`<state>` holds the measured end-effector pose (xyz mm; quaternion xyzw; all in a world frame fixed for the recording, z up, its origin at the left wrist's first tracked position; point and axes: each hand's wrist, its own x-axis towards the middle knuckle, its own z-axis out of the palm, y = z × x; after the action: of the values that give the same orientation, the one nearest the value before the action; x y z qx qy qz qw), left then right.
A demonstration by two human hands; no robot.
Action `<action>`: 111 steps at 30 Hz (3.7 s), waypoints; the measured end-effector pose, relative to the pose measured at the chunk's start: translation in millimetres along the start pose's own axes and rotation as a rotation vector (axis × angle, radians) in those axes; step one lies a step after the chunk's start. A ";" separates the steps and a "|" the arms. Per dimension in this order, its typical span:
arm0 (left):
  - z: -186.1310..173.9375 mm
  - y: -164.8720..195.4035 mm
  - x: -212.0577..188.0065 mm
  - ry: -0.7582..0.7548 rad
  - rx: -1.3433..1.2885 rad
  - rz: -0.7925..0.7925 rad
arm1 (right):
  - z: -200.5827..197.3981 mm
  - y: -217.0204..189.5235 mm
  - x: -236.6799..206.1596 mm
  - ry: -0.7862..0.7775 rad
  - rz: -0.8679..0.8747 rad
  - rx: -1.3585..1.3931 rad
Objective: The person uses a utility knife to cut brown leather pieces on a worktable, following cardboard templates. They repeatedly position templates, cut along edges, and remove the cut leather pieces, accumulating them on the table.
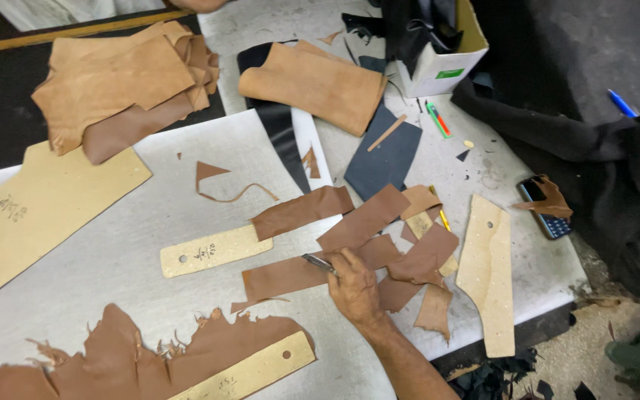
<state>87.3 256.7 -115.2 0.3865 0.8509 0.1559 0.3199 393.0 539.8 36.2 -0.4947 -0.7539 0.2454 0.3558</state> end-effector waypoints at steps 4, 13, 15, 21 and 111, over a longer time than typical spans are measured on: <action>3.6 4.9 -5.7 -0.012 -0.005 -0.008 | -8.3 3.2 8.2 -0.011 0.201 0.104; 22.3 4.0 -11.2 -0.028 -0.032 0.029 | -3.3 -7.0 -0.5 0.026 0.076 0.219; 23.9 0.1 -13.5 -0.030 -0.041 0.049 | 7.4 -12.7 -4.4 0.032 0.072 0.247; 14.9 1.8 -33.8 0.048 -0.094 0.263 | 27.3 -20.2 -12.9 -0.010 0.035 0.192; -20.2 219.3 -86.9 -0.161 0.674 0.585 | 17.2 -49.6 -137.5 -0.298 0.115 -0.265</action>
<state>239.4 333.7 49.1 0.7041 0.6816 -0.0766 0.1840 386.6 393.6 20.9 -0.5377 -0.7944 0.2346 0.1576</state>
